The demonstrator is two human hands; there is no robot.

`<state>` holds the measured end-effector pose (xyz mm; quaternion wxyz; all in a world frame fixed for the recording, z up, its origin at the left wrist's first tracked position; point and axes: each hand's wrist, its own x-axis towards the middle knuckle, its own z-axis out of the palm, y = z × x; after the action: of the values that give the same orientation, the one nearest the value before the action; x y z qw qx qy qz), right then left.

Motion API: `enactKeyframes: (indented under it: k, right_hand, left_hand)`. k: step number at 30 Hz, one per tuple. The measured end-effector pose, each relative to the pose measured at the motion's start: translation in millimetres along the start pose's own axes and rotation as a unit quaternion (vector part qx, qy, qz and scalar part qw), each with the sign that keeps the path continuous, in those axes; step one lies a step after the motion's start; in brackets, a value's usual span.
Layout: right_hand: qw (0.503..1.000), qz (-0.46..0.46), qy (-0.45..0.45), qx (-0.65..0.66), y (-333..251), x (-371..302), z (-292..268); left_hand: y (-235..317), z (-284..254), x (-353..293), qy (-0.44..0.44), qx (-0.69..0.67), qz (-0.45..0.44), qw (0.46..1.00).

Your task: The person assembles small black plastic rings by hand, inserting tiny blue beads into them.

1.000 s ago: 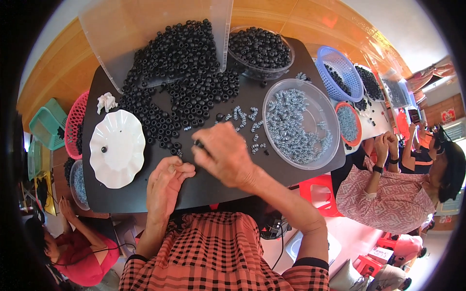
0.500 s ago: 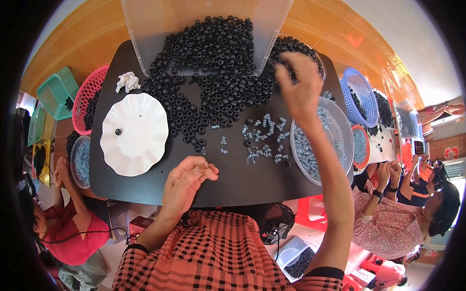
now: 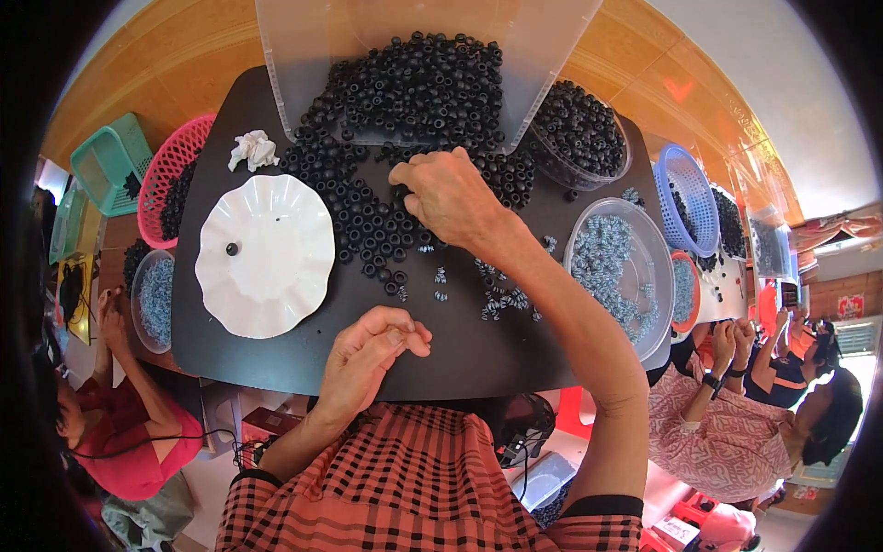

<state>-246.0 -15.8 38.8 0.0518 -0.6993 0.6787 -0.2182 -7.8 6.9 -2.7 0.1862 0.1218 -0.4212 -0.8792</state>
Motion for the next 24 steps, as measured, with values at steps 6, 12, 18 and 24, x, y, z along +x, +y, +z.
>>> enactKeyframes:
  k: [6, 12, 18, 24]
  right_hand:
    - [0.998, -0.015, 0.003, -0.066, -4, 0, -2]
    - [0.995, -0.024, -0.02, -0.089, -6, 5, -1]
    - [0.996, -0.038, -0.002, -0.082, -2, 0, 0]
    - [0.999, -0.002, 0.043, 0.031, -4, -8, 1]
  left_hand:
    - [-1, -1, 0, -0.005, 0.002, 0.005, 1.0]
    - [-3, -2, 0, 0.001, 0.01, 0.01, 1.0]
    - [0, 2, 1, 0.016, 0.005, 0.0, 1.0]
    - [1, 4, 1, 0.017, 0.021, 0.002, 1.0]
